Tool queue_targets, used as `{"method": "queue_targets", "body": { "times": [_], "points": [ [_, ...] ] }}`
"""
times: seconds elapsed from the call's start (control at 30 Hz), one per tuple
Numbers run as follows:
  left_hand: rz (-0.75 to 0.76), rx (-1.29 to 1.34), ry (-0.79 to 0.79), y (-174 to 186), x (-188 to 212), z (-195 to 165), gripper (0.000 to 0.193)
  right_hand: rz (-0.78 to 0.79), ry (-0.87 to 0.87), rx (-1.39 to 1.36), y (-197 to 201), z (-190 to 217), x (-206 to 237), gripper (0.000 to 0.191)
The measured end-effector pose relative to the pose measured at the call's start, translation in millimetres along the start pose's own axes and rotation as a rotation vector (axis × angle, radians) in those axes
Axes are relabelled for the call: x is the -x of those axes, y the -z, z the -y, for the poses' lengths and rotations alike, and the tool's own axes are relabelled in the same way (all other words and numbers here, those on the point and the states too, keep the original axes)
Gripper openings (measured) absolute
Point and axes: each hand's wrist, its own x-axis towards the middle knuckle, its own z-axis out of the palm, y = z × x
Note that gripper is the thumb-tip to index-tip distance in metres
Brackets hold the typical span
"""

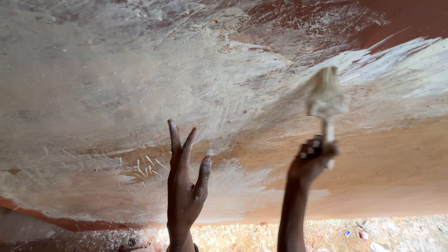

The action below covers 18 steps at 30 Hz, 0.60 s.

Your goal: The person applies white plaster to a reddish-brown wall using a brush. They repeatedly dip the brush into a bowl of plaster on the ground and spread the material across the wall surface in broad strokes.

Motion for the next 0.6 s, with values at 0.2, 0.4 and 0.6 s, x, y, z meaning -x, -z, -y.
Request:
{"method": "queue_targets", "body": {
  "times": [0.2, 0.4, 0.6],
  "points": [
    [0.076, 0.03, -0.005, -20.6, -4.1, 0.6, 0.057, 0.108, -0.334, 0.296, -6.6, -59.7, 79.8, 0.044],
    [0.105, 0.05, -0.006, -29.0, -6.0, 4.3, 0.057, 0.155, -0.148, 0.477, 6.3, -40.2, 66.3, 0.045],
    [0.081, 0.035, 0.013, -21.7, -8.0, 7.7, 0.057, -0.07, 0.113, 0.182, 12.9, 16.9, 11.5, 0.05]
  ]
}}
